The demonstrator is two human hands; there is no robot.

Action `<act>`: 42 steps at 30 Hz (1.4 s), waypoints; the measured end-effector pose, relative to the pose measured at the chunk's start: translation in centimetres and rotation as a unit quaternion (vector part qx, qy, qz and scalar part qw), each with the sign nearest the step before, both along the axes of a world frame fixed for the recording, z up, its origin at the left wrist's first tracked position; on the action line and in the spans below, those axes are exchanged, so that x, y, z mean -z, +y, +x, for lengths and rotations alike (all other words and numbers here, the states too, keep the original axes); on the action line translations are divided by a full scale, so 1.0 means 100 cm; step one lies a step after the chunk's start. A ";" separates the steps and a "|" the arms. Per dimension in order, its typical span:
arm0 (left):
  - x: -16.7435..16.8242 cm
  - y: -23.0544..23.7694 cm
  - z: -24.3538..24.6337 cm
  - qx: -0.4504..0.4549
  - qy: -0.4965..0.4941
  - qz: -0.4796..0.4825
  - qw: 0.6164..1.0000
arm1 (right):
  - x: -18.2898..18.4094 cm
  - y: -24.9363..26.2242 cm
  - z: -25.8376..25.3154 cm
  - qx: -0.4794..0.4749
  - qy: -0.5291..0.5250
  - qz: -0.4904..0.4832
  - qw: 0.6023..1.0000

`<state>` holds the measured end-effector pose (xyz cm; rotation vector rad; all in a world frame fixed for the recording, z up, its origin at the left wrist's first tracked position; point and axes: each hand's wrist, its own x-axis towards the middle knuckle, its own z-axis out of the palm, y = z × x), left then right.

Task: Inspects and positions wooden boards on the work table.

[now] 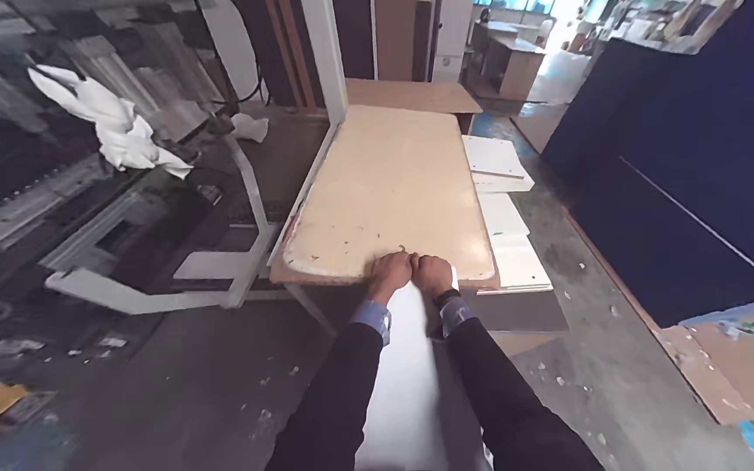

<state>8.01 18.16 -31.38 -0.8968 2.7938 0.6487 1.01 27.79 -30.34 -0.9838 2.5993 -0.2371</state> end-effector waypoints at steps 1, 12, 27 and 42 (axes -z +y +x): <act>0.001 0.003 0.004 -0.002 0.004 0.005 1.000 | 0.001 0.003 0.004 -0.001 0.002 -0.001 1.000; 0.009 0.016 0.033 -0.039 0.076 -0.008 0.996 | 0.018 0.012 0.019 -0.016 0.025 -0.070 0.997; -0.007 -0.028 0.004 -0.036 0.048 0.032 0.998 | 0.009 -0.019 -0.009 -0.036 0.015 -0.101 0.994; 0.021 -0.144 -0.110 -0.133 0.358 0.060 0.922 | 0.021 -0.136 -0.130 -0.021 0.112 -0.195 0.974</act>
